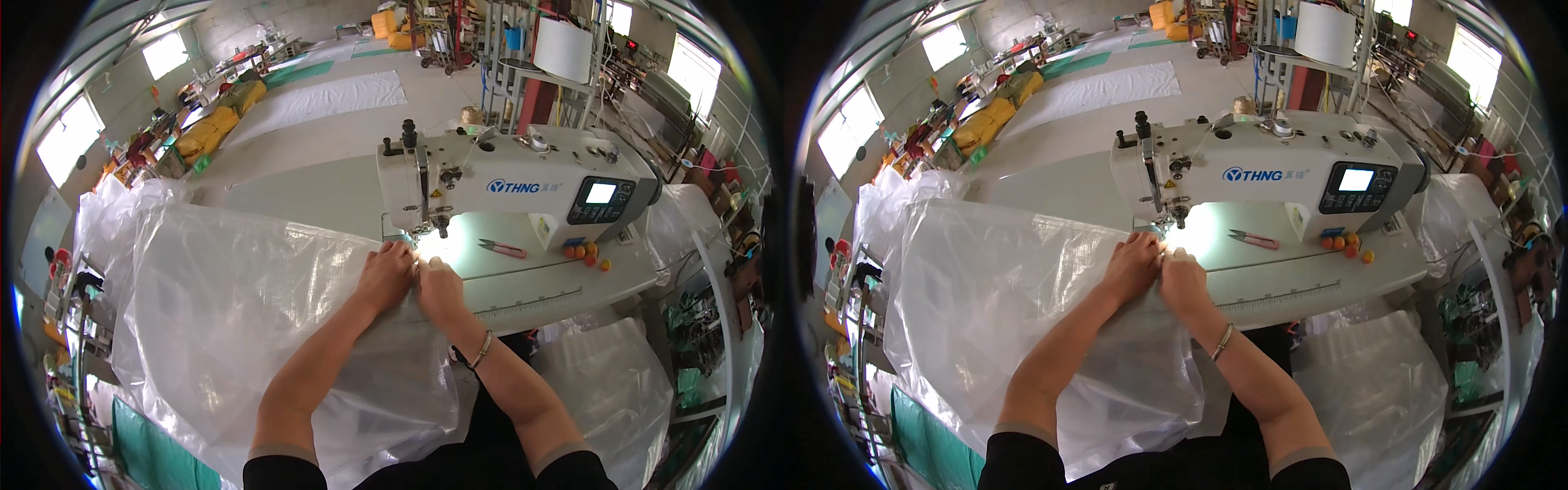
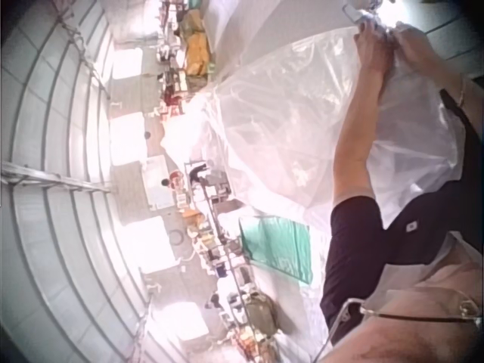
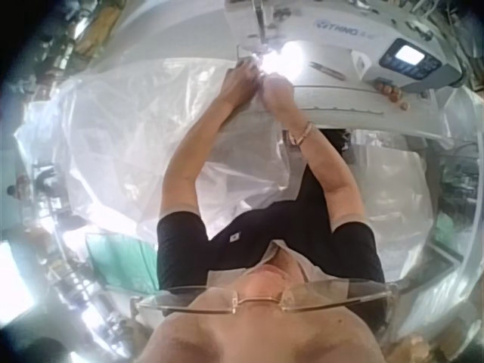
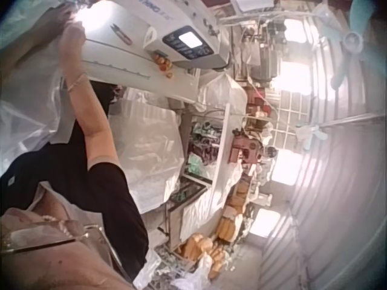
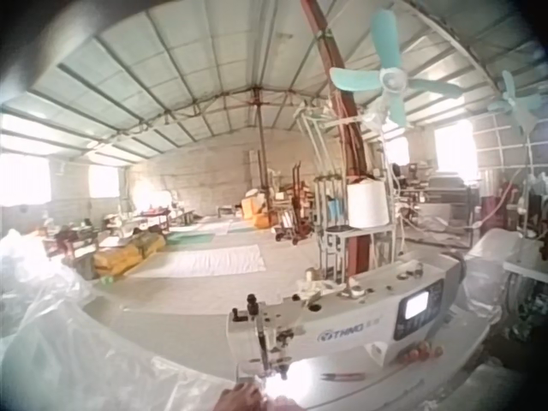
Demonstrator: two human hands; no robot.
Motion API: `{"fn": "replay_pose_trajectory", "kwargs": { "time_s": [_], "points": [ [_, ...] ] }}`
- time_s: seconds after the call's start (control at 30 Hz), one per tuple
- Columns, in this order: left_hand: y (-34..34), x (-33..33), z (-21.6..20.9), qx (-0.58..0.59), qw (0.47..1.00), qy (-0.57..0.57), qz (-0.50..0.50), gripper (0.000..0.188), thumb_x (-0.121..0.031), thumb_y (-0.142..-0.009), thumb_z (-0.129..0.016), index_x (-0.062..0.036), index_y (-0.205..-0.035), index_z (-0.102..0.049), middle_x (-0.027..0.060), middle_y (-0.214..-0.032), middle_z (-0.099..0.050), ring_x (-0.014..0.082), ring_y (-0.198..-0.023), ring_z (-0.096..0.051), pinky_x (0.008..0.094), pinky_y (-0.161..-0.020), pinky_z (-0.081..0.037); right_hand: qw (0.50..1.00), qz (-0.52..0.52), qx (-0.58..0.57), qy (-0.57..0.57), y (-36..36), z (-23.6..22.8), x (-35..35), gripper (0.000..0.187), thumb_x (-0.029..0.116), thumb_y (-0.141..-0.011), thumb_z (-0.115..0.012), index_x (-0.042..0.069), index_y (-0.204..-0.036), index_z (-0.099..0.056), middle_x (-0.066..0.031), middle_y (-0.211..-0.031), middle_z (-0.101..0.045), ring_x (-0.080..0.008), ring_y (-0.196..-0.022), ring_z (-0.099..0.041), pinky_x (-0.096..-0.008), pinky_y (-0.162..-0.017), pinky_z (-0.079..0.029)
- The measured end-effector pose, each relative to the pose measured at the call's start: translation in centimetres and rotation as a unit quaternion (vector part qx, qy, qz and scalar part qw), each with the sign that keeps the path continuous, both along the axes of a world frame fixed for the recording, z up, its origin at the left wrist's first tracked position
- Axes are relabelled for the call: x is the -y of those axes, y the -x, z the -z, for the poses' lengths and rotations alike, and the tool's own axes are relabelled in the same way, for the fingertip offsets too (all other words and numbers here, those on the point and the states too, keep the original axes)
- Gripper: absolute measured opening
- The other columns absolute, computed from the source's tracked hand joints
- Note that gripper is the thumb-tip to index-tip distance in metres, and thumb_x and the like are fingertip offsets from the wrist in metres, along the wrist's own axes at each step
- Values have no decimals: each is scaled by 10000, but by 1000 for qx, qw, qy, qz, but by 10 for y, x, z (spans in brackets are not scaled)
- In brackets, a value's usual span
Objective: The person aligns and sews a large white plastic sheet using an industrial sewing machine. They repeatedly fold the edges, guide the material under the needle, and cut the thread with scissors to complete each seam.
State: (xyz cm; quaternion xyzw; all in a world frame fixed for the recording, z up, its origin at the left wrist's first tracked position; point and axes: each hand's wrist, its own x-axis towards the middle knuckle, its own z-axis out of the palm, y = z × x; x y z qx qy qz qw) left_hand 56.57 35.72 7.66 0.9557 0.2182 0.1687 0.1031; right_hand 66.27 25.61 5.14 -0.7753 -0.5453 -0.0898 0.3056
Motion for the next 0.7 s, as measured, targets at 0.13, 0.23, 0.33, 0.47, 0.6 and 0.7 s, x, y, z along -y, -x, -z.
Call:
{"fn": "replay_pose_trajectory", "kwargs": {
  "time_s": [0.13, 0.23, 0.33, 0.47, 0.6, 0.7],
  "points": [
    [1, -2, 0, 5, 1000, -17, 5, 239, -193, -877, -544, -99, -1068, -653, 29, -1101, -569, 217, -1133, -515, 408, -908, -425, 1000, -5, 4, 23, 5, -1, -2, 131, 58, -809, -576, 2, -913, -629, -131, -821, -588, -305, -761, -626, -402, -650, -531],
    [0, -3, -3, -7, 999, -26, 22, 235, -167, -849, -576, -121, -1065, -656, 10, -1091, -572, 205, -1120, -519, 382, -898, -432, 999, -9, -7, 37, 6, -1, -3, 131, 55, -791, -584, -1, -901, -627, -131, -819, -591, -296, -763, -631, -390, -653, -535],
    [2, -6, -6, -25, 998, -36, 42, 243, -135, -811, -611, -137, -1050, -657, -10, -1058, -581, 196, -1094, -531, 361, -876, -444, 998, -21, -15, 54, 6, -2, -2, 123, 58, -780, -593, 0, -884, -624, -133, -825, -598, -287, -766, -638, -378, -653, -537],
    [2, -16, -2, 0, 996, -69, 57, 175, -145, -808, -614, -128, -971, -677, -22, -1020, -608, 182, -1025, -556, 378, -845, -457, 996, -32, -11, 86, 8, -9, -7, 103, 91, -770, -620, 27, -845, -650, -129, -854, -624, -261, -797, -653, -354, -666, -543],
    [1, -15, -4, 44, 995, -59, 73, 218, -106, -782, -649, -146, -996, -666, -14, -1034, -603, 208, -1005, -563, 370, -839, -457, 996, -21, -51, 73, 6, -9, -7, 106, 115, -788, -621, 33, -843, -661, -138, -841, -633, -289, -773, -658, -371, -674, -544],
    [0, -16, -5, 35, 994, -59, 81, 230, -101, -794, -648, -156, -1017, -665, -4, -1043, -606, 224, -1001, -568, 373, -833, -458, 991, -32, -122, -41, -2, 1, -7, 135, 132, -832, -605, 4, -807, -640, -166, -746, -622, -343, -670, -624, -393, -646, -518]
  ]
}}
